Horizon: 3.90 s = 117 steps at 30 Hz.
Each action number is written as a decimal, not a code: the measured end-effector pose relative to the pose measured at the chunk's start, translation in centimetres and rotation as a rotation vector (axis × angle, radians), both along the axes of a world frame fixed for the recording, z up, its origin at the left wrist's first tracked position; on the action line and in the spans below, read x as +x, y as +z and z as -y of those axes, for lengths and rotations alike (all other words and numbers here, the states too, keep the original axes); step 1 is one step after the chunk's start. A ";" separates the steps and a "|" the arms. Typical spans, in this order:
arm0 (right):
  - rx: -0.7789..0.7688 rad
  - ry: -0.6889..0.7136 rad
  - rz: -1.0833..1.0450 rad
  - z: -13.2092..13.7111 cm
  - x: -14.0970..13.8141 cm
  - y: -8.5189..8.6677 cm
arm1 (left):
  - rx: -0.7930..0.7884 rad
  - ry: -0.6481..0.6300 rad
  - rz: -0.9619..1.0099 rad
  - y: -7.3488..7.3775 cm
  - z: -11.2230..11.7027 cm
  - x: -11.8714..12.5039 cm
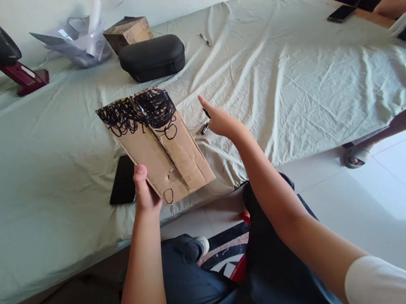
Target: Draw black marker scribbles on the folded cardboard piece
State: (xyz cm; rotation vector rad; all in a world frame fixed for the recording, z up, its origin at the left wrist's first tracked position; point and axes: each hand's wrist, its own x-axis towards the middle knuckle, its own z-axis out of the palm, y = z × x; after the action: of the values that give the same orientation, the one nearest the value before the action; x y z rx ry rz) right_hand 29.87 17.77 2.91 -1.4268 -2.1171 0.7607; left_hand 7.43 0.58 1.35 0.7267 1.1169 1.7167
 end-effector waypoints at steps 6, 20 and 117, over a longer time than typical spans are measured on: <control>-0.044 -0.160 -0.624 0.0 -0.8 2.4 | 0.004 0.009 0.004 -0.1 0.0 0.1; 0.184 0.215 -1.075 8.0 -2.2 10.4 | 0.063 -0.008 -0.076 0.0 0.4 0.7; 0.058 0.237 0.159 -2.3 -0.2 -5.2 | 0.020 0.041 0.078 1.4 0.0 -0.5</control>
State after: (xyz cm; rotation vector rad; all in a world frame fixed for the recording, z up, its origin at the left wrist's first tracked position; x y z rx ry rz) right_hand 29.66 20.03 -2.31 -1.2578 -2.4411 0.6844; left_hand 6.92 0.57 2.72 0.6475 1.0682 1.7779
